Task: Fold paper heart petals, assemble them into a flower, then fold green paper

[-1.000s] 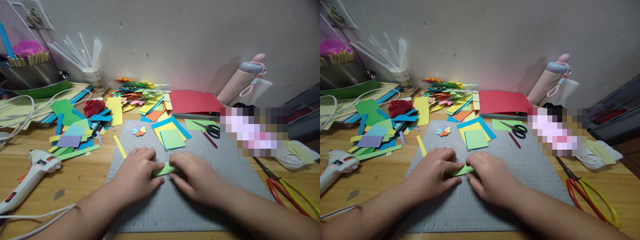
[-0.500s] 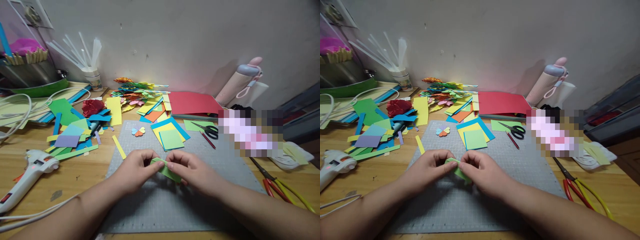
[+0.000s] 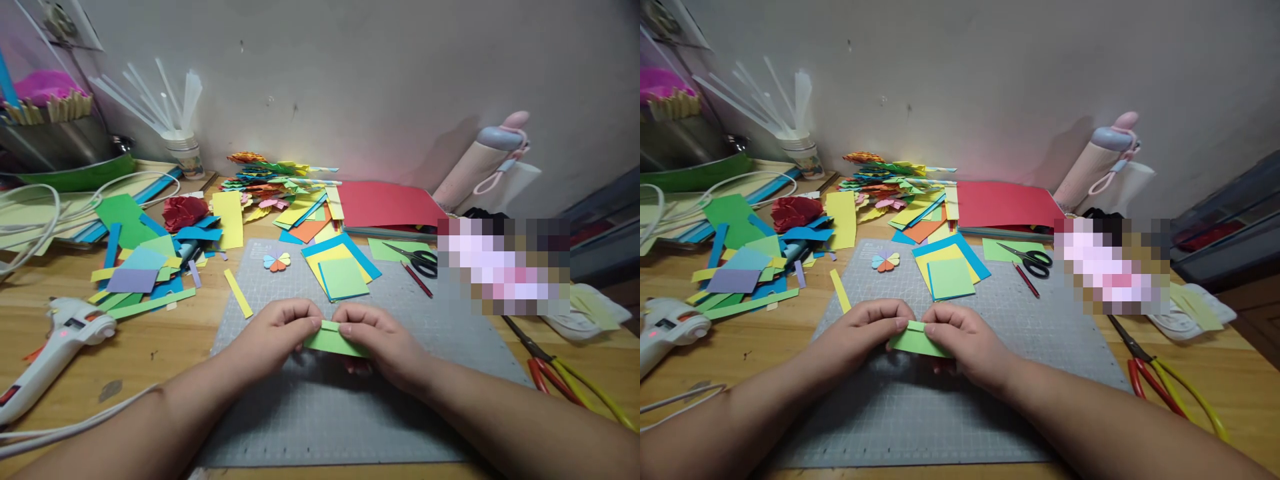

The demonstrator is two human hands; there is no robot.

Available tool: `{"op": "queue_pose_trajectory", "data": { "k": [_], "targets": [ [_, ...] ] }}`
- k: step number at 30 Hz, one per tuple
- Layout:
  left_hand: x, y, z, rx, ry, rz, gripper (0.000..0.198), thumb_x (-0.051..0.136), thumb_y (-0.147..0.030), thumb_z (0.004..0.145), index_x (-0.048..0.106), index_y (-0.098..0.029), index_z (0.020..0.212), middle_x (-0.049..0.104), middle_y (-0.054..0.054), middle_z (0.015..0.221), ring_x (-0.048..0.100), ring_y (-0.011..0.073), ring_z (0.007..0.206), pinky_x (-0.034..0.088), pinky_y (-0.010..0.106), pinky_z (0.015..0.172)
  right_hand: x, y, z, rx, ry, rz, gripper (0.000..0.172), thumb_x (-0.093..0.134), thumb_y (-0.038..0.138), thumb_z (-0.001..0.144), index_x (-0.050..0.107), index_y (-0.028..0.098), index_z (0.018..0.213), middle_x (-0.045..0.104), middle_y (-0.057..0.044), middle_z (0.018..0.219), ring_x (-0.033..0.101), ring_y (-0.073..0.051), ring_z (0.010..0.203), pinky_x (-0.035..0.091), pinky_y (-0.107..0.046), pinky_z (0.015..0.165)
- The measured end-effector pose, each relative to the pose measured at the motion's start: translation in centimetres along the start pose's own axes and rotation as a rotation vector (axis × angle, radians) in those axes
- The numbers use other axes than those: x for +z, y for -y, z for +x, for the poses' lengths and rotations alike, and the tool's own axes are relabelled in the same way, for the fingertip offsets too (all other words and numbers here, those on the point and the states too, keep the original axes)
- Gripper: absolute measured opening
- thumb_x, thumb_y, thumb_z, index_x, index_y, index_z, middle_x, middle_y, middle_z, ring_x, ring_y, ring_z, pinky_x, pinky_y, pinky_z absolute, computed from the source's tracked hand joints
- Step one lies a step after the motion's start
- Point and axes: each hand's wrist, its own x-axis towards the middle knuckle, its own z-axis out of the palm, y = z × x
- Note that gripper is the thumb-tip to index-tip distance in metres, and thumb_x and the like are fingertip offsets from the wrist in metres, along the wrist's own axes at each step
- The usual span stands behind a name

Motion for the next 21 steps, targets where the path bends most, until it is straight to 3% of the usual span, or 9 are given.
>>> {"op": "queue_pose_trajectory", "data": {
  "k": [7,15,18,21],
  "targets": [
    [0.17,0.05,0.10,0.022,-0.012,0.137,0.014,0.052,-0.030,0.070,0.053,-0.017,0.068,0.044,-0.004,0.061,0.038,0.0113,0.059,0.028,0.023,0.054,0.13,-0.02,-0.17,0.012,0.014,-0.077,0.015,0.048,0.031,0.079,0.048,0.018,0.071,0.046,0.005,0.050,0.042,-0.008,0.043,0.029,-0.019,0.041],
    [0.22,-0.17,0.17,0.030,-0.052,0.170,0.014,0.044,-0.027,0.072,0.048,-0.018,0.062,0.040,-0.005,0.059,0.038,0.0123,0.060,0.030,0.023,0.057,0.02,0.01,-0.45,-0.267,0.075,-0.495,0.017,0.044,0.029,0.089,0.051,0.017,0.079,0.045,0.002,0.068,0.041,-0.011,0.062,0.036,-0.023,0.058],
    [0.23,-0.10,0.11,0.065,-0.033,0.237,0.015,0.044,-0.027,0.074,0.049,-0.018,0.064,0.042,-0.004,0.061,0.040,0.0129,0.063,0.032,0.024,0.059,0.07,0.01,-0.57,-0.290,0.039,-0.604,0.018,0.042,0.026,0.090,0.048,0.018,0.075,0.045,0.003,0.067,0.041,-0.011,0.062,0.034,-0.023,0.058],
    [0.22,0.06,-0.02,0.092,-0.009,0.292,0.016,0.044,-0.028,0.077,0.050,-0.018,0.067,0.042,-0.004,0.062,0.039,0.0127,0.063,0.032,0.024,0.058,0.14,-0.08,-0.58,-0.262,0.010,-0.536,0.025,0.043,0.029,0.091,0.044,0.018,0.068,0.040,0.004,0.063,0.038,-0.010,0.059,0.031,-0.023,0.055]
  ]
}}
